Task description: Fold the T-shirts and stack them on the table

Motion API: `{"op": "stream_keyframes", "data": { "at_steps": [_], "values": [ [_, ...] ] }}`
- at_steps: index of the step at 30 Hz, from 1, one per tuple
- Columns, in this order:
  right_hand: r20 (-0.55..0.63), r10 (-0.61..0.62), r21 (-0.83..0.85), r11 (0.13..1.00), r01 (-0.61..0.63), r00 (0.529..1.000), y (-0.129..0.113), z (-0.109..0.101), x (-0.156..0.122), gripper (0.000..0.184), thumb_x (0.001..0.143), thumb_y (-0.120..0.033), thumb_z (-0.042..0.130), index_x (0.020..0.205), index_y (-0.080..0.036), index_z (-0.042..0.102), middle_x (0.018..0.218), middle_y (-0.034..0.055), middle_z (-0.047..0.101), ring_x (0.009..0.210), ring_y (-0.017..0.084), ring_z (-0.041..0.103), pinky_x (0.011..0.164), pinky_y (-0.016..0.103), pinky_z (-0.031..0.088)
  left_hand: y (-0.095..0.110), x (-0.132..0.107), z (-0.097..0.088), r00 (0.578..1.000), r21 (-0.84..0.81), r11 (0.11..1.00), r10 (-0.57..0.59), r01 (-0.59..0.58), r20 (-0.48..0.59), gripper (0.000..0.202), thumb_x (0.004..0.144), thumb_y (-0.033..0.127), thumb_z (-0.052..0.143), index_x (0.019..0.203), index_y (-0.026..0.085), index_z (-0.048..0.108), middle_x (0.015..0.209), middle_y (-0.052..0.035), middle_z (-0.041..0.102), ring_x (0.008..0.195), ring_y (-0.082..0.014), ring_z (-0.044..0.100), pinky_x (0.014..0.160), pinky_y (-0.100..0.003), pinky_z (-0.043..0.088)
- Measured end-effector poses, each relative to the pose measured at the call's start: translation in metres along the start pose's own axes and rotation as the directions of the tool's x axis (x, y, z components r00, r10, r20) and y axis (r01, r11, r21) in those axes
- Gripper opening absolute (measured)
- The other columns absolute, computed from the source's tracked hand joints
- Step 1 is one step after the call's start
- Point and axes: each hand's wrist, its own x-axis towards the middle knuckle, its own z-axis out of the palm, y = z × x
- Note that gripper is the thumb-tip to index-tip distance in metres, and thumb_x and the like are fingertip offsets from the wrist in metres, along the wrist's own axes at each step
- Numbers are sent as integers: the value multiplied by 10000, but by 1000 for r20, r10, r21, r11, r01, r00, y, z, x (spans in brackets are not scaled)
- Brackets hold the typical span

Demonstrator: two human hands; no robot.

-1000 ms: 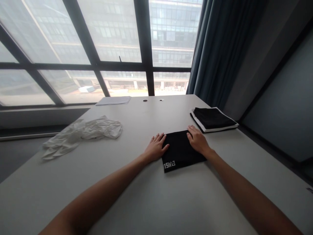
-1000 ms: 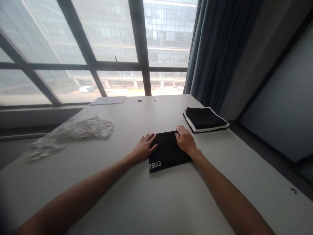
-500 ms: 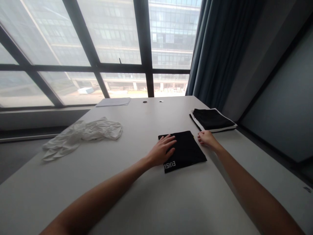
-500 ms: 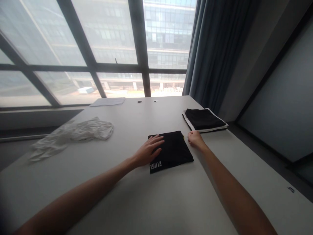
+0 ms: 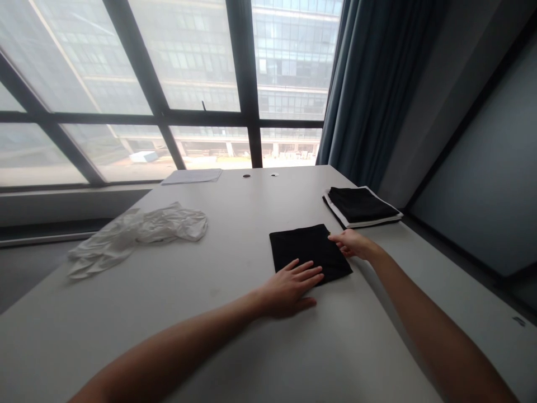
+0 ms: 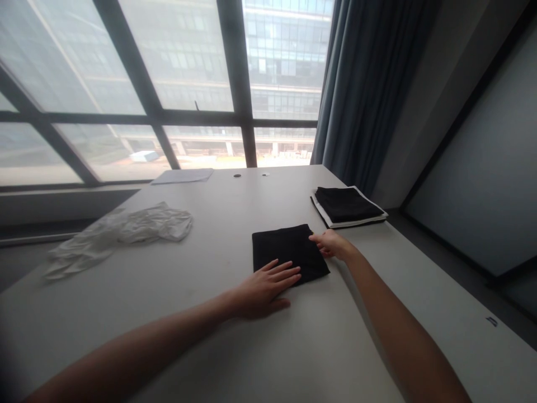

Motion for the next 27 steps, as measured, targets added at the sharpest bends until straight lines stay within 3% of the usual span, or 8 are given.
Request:
{"op": "stream_keyframes", "data": {
  "at_steps": [4, 6, 9, 11, 14, 19, 23, 27],
  "values": [
    [121, 6, 82, 996, -16, 993, 0, 3, 0, 368, 853, -423, 729, 688, -176, 512, 536, -52, 498, 416, 54, 429, 398, 160, 344, 1, 1, -1, 1000, -11, 1000, -7, 7, 19, 641, 1004, 476, 499, 1574, 262, 300, 1607, -61, 342, 1508, -266, 250, 1231, -511, 158],
    [163, -31, 110, 994, 13, 986, 0, 6, -3, 308, 857, -404, 722, 732, -165, 573, 601, -20, 579, 490, 74, 512, 441, 161, 400, 1, 1, -1, 1000, -14, 1000, -9, 9, 25, 638, 1006, 480, 491, 1573, 259, 301, 1610, -57, 336, 1510, -262, 246, 1234, -506, 147],
    [199, -108, 88, 992, 92, 974, -1, 10, -8, 207, 834, -348, 737, 936, -178, 672, 850, 33, 720, 707, 123, 649, 548, 175, 489, 0, 0, 0, 1000, -18, 1000, -7, 7, 6, 632, 1006, 476, 494, 1573, 271, 303, 1604, -49, 351, 1509, -259, 250, 1237, -499, 145],
    [194, -144, 83, 988, 130, 970, -1, 13, -11, 276, 808, -312, 746, 1053, -210, 673, 926, 33, 740, 778, 149, 676, 572, 190, 505, 0, 0, 1, 1000, -20, 1000, -4, 4, -9, 617, 1010, 467, 488, 1570, 276, 311, 1596, -47, 369, 1506, -257, 257, 1238, -499, 149],
    [155, -173, 112, 981, 157, 973, -1, 16, -10, 383, 780, -264, 738, 1151, -240, 648, 904, 17, 744, 731, 151, 680, 527, 187, 480, 0, 0, 1, 1000, -22, 1000, -2, 2, -24, 586, 1019, 458, 476, 1558, 274, 339, 1583, -48, 392, 1503, -256, 267, 1233, -513, 168],
    [78, -186, 201, 965, 167, 979, -1, 24, -5, 394, 750, -130, 661, 1136, -210, 652, 821, 11, 748, 665, 146, 681, 542, 197, 507, -1, 1, 0, 998, -38, 999, 15, -17, -67, 543, 1015, 404, 503, 1528, 268, 390, 1548, -62, 453, 1495, -259, 289, 1222, -536, 200],
    [56, -223, 265, 943, 201, 973, -8, 21, -7, 418, 743, -80, 607, 1139, -205, 658, 797, 11, 754, 670, 157, 696, 573, 210, 538, 1, 1, -6, 971, -44, 998, 37, -48, -238, 478, 1014, 277, 485, 1488, 243, 431, 1492, -81, 517, 1475, -247, 334, 1228, -539, 185],
    [44, -278, 299, 920, 253, 959, -26, -3, -13, 470, 758, -105, 638, 1211, -227, 646, 811, 17, 764, 698, 183, 717, 608, 241, 570, 3, 3, -8, 890, -44, 996, 46, -74, -454, 401, 988, 158, 459, 1382, 211, 513, 1366, -94, 605, 1391, -223, 444, 1214, -504, 256]
  ]
}}
